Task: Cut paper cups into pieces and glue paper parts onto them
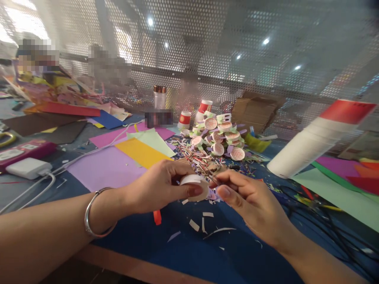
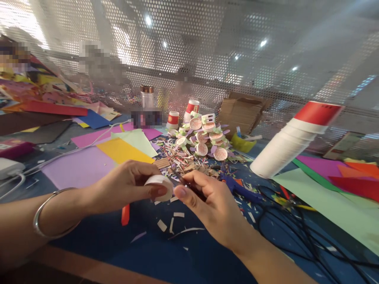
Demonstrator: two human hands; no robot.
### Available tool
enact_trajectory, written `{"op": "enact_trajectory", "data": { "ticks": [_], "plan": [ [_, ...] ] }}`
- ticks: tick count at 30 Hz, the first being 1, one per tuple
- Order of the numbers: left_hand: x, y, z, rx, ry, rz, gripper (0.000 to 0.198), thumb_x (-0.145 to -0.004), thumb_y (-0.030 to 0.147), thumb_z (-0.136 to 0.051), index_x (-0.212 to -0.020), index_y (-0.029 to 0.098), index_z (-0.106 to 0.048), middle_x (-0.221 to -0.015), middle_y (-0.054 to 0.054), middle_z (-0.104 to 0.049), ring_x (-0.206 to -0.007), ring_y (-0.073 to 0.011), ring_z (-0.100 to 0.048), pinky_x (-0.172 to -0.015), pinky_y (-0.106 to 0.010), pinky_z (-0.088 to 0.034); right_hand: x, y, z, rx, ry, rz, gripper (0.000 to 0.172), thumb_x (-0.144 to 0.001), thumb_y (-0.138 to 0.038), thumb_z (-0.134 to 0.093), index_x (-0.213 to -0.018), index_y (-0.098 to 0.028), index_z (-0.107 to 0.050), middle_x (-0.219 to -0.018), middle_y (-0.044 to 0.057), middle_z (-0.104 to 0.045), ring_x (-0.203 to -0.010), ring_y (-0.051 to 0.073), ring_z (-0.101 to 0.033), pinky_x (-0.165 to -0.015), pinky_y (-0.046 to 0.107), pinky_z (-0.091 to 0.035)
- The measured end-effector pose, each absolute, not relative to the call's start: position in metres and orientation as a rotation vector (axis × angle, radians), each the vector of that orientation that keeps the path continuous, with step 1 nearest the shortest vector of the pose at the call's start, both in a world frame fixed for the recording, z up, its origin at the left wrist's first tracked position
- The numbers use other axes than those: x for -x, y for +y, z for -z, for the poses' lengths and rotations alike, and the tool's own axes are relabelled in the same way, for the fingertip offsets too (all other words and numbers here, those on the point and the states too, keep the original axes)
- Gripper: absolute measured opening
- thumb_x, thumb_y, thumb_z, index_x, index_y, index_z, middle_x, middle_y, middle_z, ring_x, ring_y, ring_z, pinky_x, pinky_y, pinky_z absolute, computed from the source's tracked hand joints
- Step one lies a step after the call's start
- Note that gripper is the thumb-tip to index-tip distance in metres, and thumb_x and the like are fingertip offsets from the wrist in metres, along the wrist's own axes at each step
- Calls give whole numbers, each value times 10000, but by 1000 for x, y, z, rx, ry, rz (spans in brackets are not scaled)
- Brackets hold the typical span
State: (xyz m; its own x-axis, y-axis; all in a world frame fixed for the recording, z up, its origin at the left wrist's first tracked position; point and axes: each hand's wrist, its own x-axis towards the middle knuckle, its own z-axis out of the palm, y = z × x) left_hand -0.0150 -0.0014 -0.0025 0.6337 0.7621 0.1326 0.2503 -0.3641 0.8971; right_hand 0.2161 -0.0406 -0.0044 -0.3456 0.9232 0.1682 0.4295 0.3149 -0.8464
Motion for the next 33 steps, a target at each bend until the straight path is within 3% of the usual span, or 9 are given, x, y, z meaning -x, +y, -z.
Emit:
{"op": "enact_trajectory", "data": {
  "ticks": [6,16,24,33],
  "plan": [
    [14,-2,6,-1836,767,-778,218,-880,359,-685,-918,150,-734,-782,-17,-666,-716,-126,-584,-641,-217,-467,-214,-46,5,1215,-2071,-767,305,-974,-505,-557,-930,-206,-602,-835,16,-624,-707,143,-540,-590,269,-389],
    [10,-6,4,-1856,759,-812,142,-835,282,-711,-788,149,-730,-675,1,-638,-648,-113,-555,-593,-207,-441,-212,-50,6,1158,-2163,-469,268,-974,-454,-581,-911,-199,-635,-625,-45,-519,-537,106,-451,-507,240,-373],
    [11,-6,5,-1936,741,-854,100,-835,260,-710,-800,170,-737,-714,3,-672,-674,-116,-591,-632,-208,-469,-212,-51,5,1124,-2183,-374,249,-986,-428,-567,-867,-214,-615,-629,-39,-544,-527,103,-484,-508,233,-393],
    [11,-13,2,-1926,804,-816,146,-827,277,-707,-786,142,-744,-661,-5,-662,-598,-109,-538,-545,-219,-408,-214,-56,4,1081,-2243,-245,269,-986,-404,-573,-799,-212,-575,-618,-41,-517,-514,97,-484,-506,247,-384]
  ]
}}
